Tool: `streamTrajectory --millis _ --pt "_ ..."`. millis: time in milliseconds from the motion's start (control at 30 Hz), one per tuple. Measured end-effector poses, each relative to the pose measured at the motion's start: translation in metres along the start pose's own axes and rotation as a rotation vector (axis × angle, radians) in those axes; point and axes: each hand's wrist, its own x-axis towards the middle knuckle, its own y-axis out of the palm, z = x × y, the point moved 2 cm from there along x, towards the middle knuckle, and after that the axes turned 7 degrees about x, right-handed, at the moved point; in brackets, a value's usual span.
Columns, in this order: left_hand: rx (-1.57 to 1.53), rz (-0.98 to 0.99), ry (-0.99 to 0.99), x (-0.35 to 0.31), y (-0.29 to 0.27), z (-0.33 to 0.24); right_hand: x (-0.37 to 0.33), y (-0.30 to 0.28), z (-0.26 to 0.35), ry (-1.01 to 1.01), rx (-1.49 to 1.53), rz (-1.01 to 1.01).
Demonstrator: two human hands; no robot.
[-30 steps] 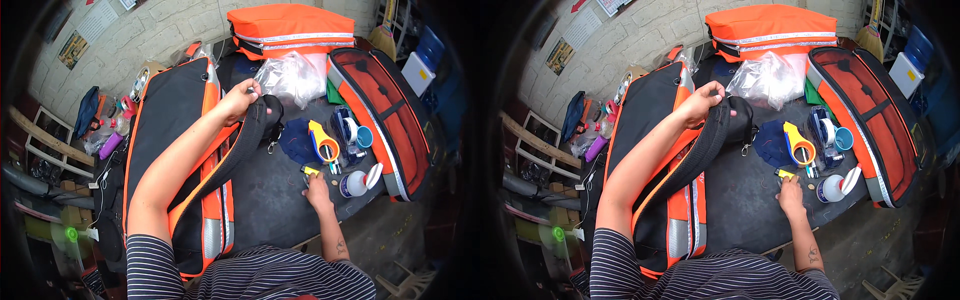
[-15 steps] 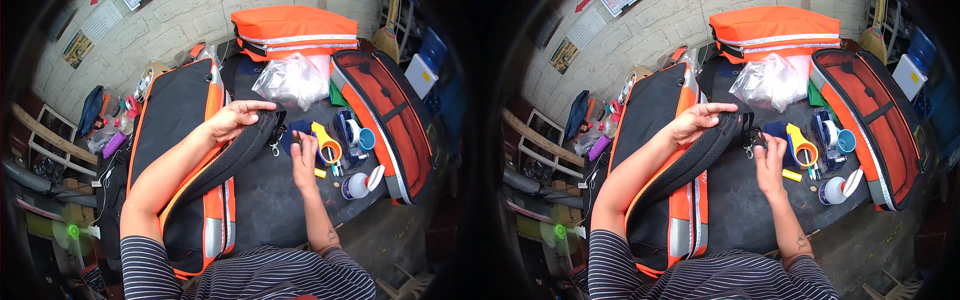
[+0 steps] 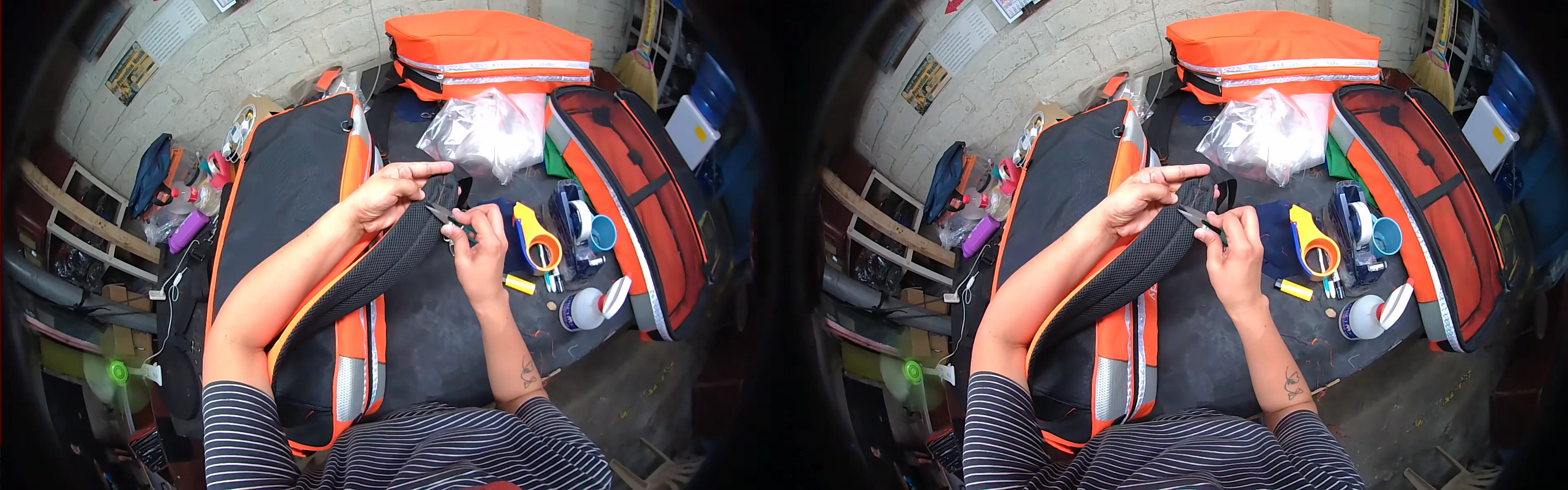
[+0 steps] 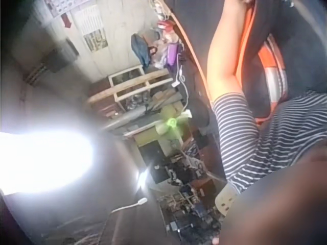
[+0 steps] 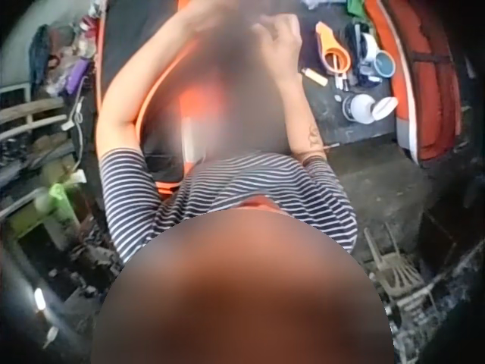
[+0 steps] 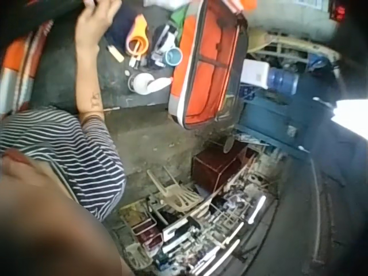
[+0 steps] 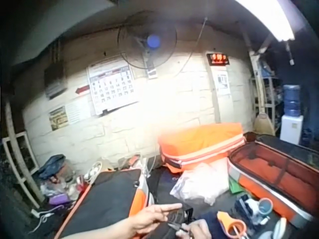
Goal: Inspecting, cleaning with a brush, and assembling clips on a backpack in a manufacturing environment.
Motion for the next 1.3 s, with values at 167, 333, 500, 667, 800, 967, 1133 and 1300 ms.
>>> streamTrajectory --millis 167,333,500,667,800,967,1133,1300 --pt "0.0 0.021 0.002 0.0 -0.004 0.001 0.0 0.002 0.0 0.029 -0.064 -0.004" --pt "-0.014 0.044 -0.008 -0.001 -0.001 -0.002 -0.002 0.0 -0.01 0.103 0.009 -0.003" --pt "0.052 0.02 0.025 -0.002 0.014 -0.009 -0.002 0.0 -0.027 0.393 0.61 -0.089" --pt "0.815 0.073 -0.025 0.003 0.041 -0.012 0.007 0.005 -0.038 0.648 0.982 -0.099" --pt "1.186 -0.014 -0.095 -0.003 0.064 -0.011 0.017 0.007 -0.045 0.699 0.976 -0.03" --pt "1.946 -0.205 -0.253 -0.005 0.08 0.0 0.022 0.006 -0.058 0.89 1.467 -0.018" --pt "1.483 -0.351 -0.143 0.0 0.062 -0.001 0.031 -0.007 -0.091 0.955 1.53 0.004" --pt "1.303 -0.454 -0.2 -0.009 0.041 -0.012 0.04 -0.024 -0.13 0.667 1.873 -0.121"
